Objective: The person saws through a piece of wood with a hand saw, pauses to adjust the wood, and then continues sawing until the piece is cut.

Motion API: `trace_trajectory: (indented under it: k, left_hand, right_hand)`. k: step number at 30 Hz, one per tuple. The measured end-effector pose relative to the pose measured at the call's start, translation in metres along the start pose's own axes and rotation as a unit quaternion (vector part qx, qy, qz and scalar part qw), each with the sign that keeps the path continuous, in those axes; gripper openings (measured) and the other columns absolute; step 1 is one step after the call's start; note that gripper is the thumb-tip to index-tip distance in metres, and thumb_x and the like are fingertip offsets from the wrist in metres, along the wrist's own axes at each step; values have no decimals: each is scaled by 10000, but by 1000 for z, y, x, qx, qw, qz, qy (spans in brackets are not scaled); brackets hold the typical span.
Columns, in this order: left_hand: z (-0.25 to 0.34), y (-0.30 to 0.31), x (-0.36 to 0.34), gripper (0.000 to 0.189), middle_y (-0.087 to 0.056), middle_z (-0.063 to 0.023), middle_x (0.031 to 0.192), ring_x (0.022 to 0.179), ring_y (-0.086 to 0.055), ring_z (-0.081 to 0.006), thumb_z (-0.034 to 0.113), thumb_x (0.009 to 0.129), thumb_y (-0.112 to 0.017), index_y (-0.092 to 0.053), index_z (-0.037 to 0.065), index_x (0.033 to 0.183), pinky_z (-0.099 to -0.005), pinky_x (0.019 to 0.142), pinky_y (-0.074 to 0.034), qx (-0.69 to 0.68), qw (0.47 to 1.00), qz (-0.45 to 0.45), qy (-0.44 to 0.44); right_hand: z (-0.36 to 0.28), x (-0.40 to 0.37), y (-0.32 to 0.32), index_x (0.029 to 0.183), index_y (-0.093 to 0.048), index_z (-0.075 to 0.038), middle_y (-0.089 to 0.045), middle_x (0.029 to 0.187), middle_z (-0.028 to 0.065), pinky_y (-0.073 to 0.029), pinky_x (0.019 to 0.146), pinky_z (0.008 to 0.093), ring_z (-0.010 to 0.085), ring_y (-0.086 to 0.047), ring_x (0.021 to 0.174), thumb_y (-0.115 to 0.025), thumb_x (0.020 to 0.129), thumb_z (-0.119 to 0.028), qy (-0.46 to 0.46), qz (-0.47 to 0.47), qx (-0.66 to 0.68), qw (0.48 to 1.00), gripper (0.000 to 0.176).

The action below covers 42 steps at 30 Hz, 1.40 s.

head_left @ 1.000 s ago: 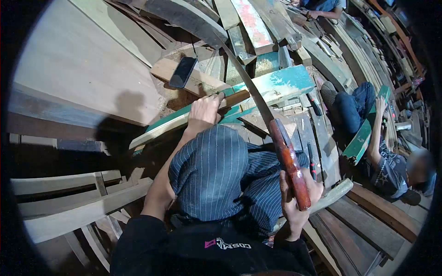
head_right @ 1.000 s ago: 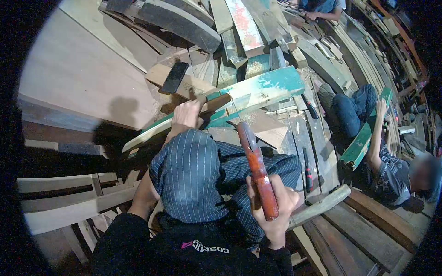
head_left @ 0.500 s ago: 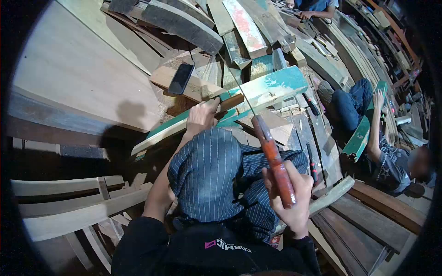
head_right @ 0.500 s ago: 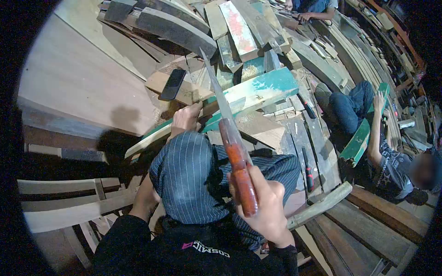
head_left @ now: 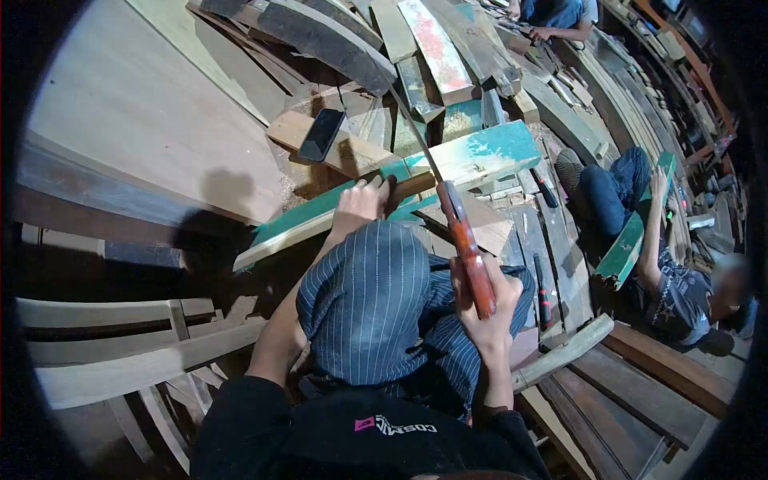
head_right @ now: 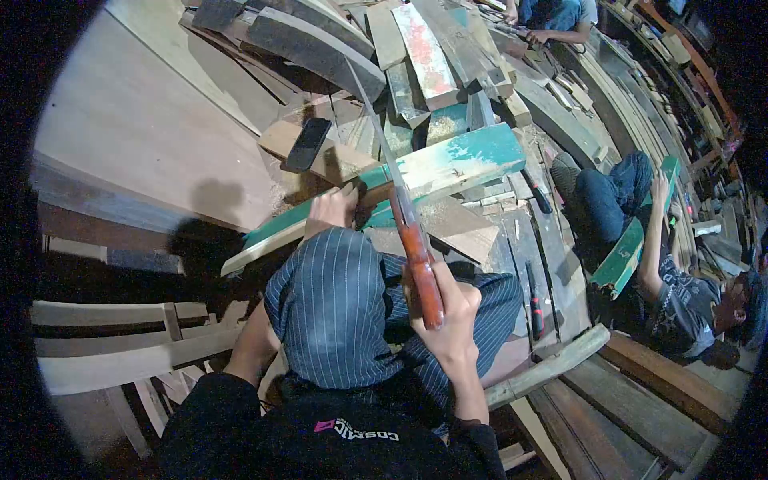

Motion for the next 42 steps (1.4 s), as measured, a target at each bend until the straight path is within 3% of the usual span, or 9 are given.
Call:
trace_trajectory:
  k: [4, 8, 12, 16, 21, 24, 26, 38, 42]
  left_hand:
    - [2, 15, 5, 483, -647, -141, 991, 961, -640, -338, 80, 703, -699, -545, 68, 1160, -474, 780, -524, 12, 999, -36, 34]
    - [-3, 8, 7, 464, -656, -147, 996, 922, -659, -349, 80, 715, -703, -549, 77, 1152, -493, 777, -525, -16, 999, -9, 28]
    - [-1, 5, 7, 469, -653, -147, 997, 903, -660, -359, 88, 723, -693, -532, 84, 1164, -482, 762, -532, -2, 1000, -9, -1]
    - [2, 2, 2, 391, -638, -130, 974, 914, -658, -336, 110, 760, -668, -530, 78, 1125, -457, 753, -545, 14, 1000, -1, -22]
    - [3, 4, 0, 402, -641, -144, 1010, 975, -640, -330, 115, 754, -673, -534, 58, 1127, -454, 809, -531, 13, 1000, -11, -6]
    - [5, 21, 6, 473, -646, -168, 1052, 986, -636, -332, 86, 699, -700, -536, 55, 1142, -472, 795, -527, -18, 998, -53, 42]
    - [1, 10, 7, 478, -653, -165, 1051, 982, -644, -320, 78, 696, -701, -544, 64, 1147, -474, 759, -534, 22, 994, -87, 61]
    - [10, 4, 0, 468, -644, -148, 1060, 1005, -634, -325, 160, 780, -608, -547, 50, 1231, -436, 842, -518, 23, 997, -54, 49]
    - [8, 4, 1, 363, -647, -149, 1040, 969, -646, -330, 172, 779, -606, -589, 43, 1118, -455, 786, -525, 9, 999, -12, 36]
  right_hand:
    - [-8, -26, 22, 922, -646, -44, -626, 744, 119, -384, 620, 326, 257, -536, 574, -739, 805, -133, -117, -31, -62, 991, 173]
    - [-30, -50, 60, 798, -617, -64, -582, 631, 82, -391, 568, 332, 247, -545, 508, -769, 758, -130, -91, -26, -211, 973, 171]
    - [-10, -92, 91, 775, -625, -76, -580, 628, 80, -360, 589, 354, 253, -491, 508, -784, 728, -164, -242, -10, -90, 966, 188]
    - [-38, -53, 65, 819, -620, -63, -558, 607, 97, -391, 527, 353, 266, -543, 493, -773, 721, -133, -81, -45, -184, 979, 195]
    - [2, 2, 3, 859, -598, -35, -547, 582, 127, -434, 471, 305, 273, -581, 464, -718, 789, -54, 11, 37, -30, 999, 141]
    - [17, 23, -12, 960, -645, 26, -580, 654, 117, -384, 502, 293, 143, -484, 513, -698, 849, -81, -66, 25, 28, 997, 163]
    - [9, 28, -6, 871, -618, 7, -582, 614, 153, -463, 513, 321, 274, -599, 490, -703, 825, -49, -67, 50, 26, 996, 112]
    - [24, -8, 3, 944, -634, -4, -592, 626, 112, -424, 481, 288, 199, -561, 459, -706, 833, -74, -68, 37, 69, 995, 149]
    - [25, -11, 2, 912, -628, -8, -576, 604, 119, -428, 483, 297, 237, -567, 458, -702, 830, -67, -49, 41, 36, 997, 126]
Point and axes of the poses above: each hand's wrist, its own x-axis towards the middle knuckle, its own y-axis out of the back of the hand, z = x × y, the point moved 6 cm from there along x, towards the middle knuckle
